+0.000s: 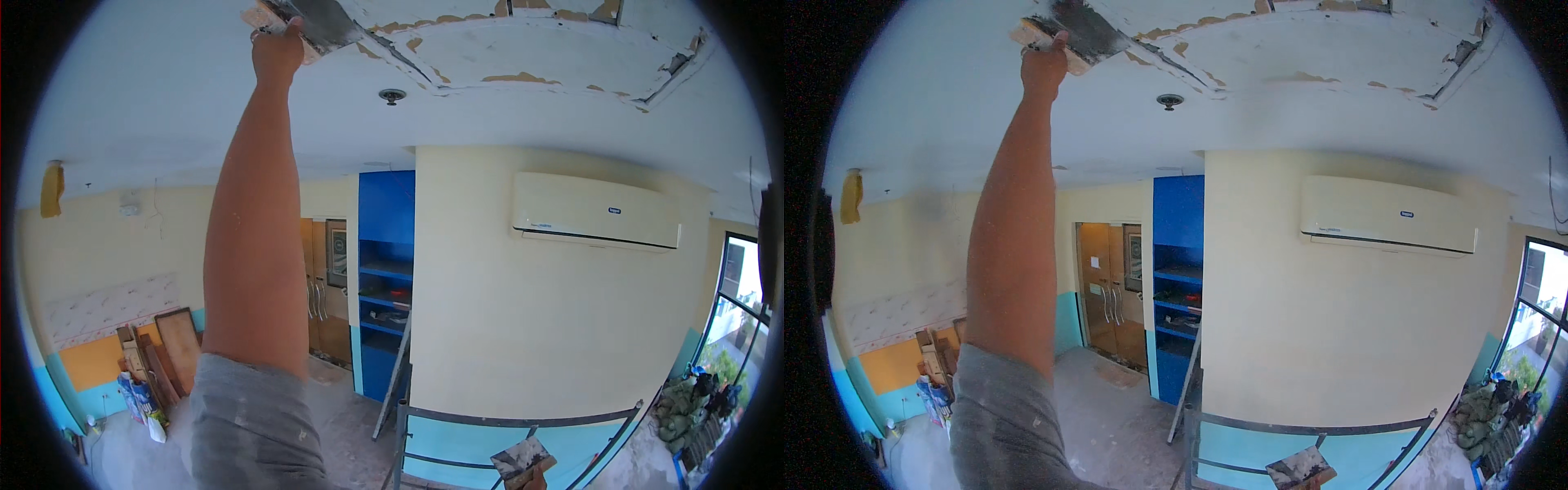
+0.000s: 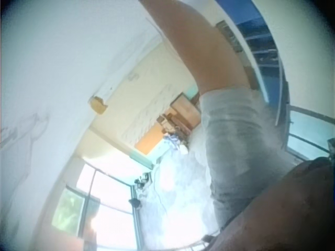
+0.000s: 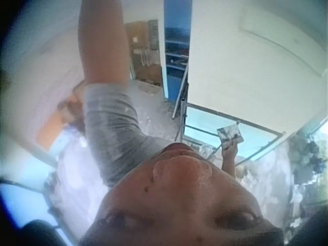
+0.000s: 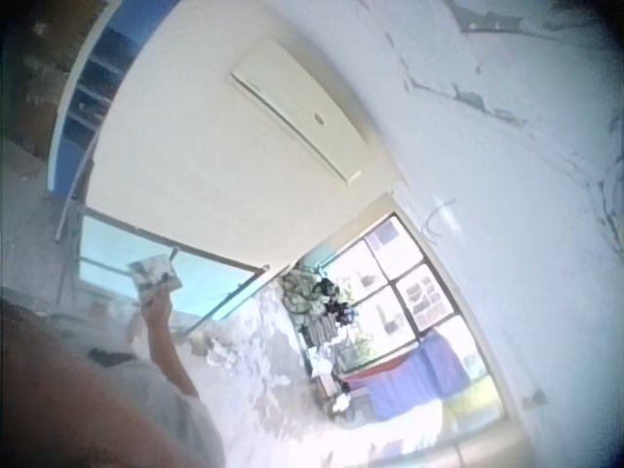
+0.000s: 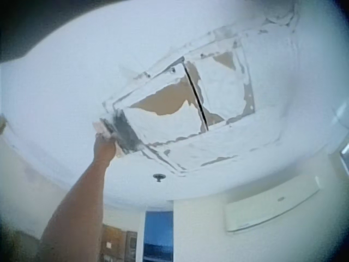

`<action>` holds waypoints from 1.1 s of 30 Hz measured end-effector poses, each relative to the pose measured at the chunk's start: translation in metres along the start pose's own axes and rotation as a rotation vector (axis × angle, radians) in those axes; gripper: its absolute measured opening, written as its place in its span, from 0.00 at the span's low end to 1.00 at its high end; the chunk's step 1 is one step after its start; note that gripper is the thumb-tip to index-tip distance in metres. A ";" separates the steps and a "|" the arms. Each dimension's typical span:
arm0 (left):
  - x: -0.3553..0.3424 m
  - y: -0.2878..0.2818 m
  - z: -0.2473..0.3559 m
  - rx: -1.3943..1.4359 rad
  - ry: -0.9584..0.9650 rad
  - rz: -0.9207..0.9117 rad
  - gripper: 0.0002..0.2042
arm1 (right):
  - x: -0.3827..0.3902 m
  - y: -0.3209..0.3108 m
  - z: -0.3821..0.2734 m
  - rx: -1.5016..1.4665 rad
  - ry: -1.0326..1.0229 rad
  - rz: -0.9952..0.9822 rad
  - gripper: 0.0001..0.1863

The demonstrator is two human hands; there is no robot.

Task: The person mixes plaster on a board using putty knives. The person then applies the plaster onto the ceiling with the putty knives.

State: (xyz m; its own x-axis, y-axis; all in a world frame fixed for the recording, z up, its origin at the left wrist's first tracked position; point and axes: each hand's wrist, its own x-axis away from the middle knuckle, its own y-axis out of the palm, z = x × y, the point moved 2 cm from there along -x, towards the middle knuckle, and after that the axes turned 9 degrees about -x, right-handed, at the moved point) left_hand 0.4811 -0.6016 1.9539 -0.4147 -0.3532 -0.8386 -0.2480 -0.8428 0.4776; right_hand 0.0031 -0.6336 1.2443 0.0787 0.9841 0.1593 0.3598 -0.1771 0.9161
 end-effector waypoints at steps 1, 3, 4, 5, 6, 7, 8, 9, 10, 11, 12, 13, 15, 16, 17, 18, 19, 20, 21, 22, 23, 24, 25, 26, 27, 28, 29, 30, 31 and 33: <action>0.001 0.002 0.001 -0.018 -0.048 -0.021 0.39 | -0.002 -0.008 0.000 -0.001 -0.013 0.007 0.08; -0.017 0.000 -0.024 -0.076 -0.051 -0.007 0.38 | -0.014 -0.029 0.002 0.011 -0.031 -0.139 0.07; -0.027 -0.005 -0.039 -0.140 -0.045 0.006 0.38 | -0.017 -0.034 0.002 0.011 -0.026 -0.145 0.07; -0.026 -0.007 -0.052 -0.135 -0.047 0.004 0.38 | -0.017 -0.037 0.002 -0.034 0.000 -0.175 0.09; -0.023 -0.011 -0.067 -0.165 -0.121 0.023 0.38 | -0.018 -0.038 0.002 -0.079 0.027 -0.207 0.12; -0.023 -0.017 -0.081 -0.202 -0.192 0.045 0.37 | -0.013 -0.029 0.003 -0.079 0.030 -0.210 0.12; -0.027 -0.022 -0.096 -0.211 -0.185 0.055 0.37 | -0.003 -0.015 0.003 -0.038 -0.006 -0.104 0.15; -0.033 -0.029 -0.110 -0.211 -0.126 0.098 0.37 | 0.000 -0.007 0.004 0.004 -0.036 -0.005 0.19; -0.030 -0.025 -0.107 -0.200 -0.104 0.112 0.37 | -0.003 -0.009 0.004 0.002 -0.039 -0.006 0.19; -0.016 -0.019 -0.097 -0.180 -0.092 0.117 0.37 | -0.006 -0.013 0.004 -0.002 -0.061 -0.069 0.21; -0.005 -0.006 -0.080 -0.186 0.055 0.134 0.36 | -0.009 -0.015 0.003 -0.004 -0.082 -0.132 0.23; 0.005 -0.006 -0.059 -0.195 0.206 0.158 0.36 | -0.012 -0.016 0.002 -0.004 -0.092 -0.125 0.23; -0.023 -0.018 -0.038 -0.436 0.489 0.209 0.37 | -0.019 -0.011 0.007 -0.032 -0.009 -0.277 0.24; -0.039 -0.023 -0.030 -0.423 0.353 0.167 0.37 | -0.021 -0.010 0.011 -0.031 0.001 -0.276 0.24; -0.042 -0.021 -0.026 -0.396 0.205 0.116 0.38 | -0.020 -0.010 0.011 -0.008 -0.004 -0.272 0.24; -0.039 -0.023 -0.025 -0.391 0.197 0.104 0.38 | -0.018 -0.010 0.011 0.016 -0.009 -0.267 0.25; -0.030 -0.028 -0.027 -0.368 0.143 0.104 0.37 | -0.011 -0.003 0.012 0.020 -0.022 -0.248 0.25; -0.027 -0.039 -0.028 -0.360 0.101 0.113 0.37 | -0.001 0.013 0.018 0.042 -0.056 -0.278 0.26; -0.050 -0.061 -0.063 -0.453 0.112 0.090 0.37 | 0.004 0.026 0.022 0.065 -0.060 -0.329 0.27; -0.037 -0.060 -0.077 -0.388 0.061 0.089 0.37 | 0.004 0.028 0.018 -0.072 0.077 -0.390 0.25; -0.024 -0.063 -0.090 -0.326 0.011 0.095 0.37 | 0.004 0.032 0.017 -0.073 0.079 -0.374 0.25; 0.040 -0.049 -0.084 -0.101 -0.114 0.117 0.37 | 0.006 0.035 0.013 -0.007 0.037 -0.364 0.25; 0.070 -0.049 -0.086 -0.029 -0.184 -0.010 0.37 | 0.006 0.034 0.011 0.062 0.035 -0.382 0.25; 0.100 -0.047 -0.090 0.044 -0.257 -0.137 0.36 | 0.001 0.028 0.008 0.060 0.027 -0.360 0.25; 0.136 -0.050 -0.091 0.011 -0.264 -0.297 0.33 | -0.006 0.019 0.005 0.011 0.074 -0.347 0.25; 0.179 -0.059 -0.083 -0.254 -0.134 -0.459 0.28 | -0.008 0.014 0.004 -0.039 0.129 -0.340 0.25; 0.217 -0.077 -0.130 -0.851 0.561 -0.542 0.26 | -0.005 0.017 0.006 -0.030 0.166 -0.355 0.25; 0.274 -0.082 -0.120 -0.757 0.510 -0.756 0.23 | -0.003 0.019 0.005 -0.003 0.207 -0.356 0.25; 0.333 -0.087 -0.108 -0.657 0.430 -0.963 0.21 | 0.000 0.020 0.004 0.022 0.245 -0.357 0.25; 0.428 -0.106 -0.034 -0.269 -0.182 -1.449 0.16 | 0.008 0.026 0.002 0.035 0.266 -0.326 0.25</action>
State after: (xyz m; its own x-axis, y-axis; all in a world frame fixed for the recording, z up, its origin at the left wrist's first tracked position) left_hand 0.3597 -0.6779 1.5352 -0.0603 0.8768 -0.4771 -0.3737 -0.4630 -0.8037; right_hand 0.0147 -0.6303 1.2689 -0.2858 0.9573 -0.0431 0.3583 0.1485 0.9217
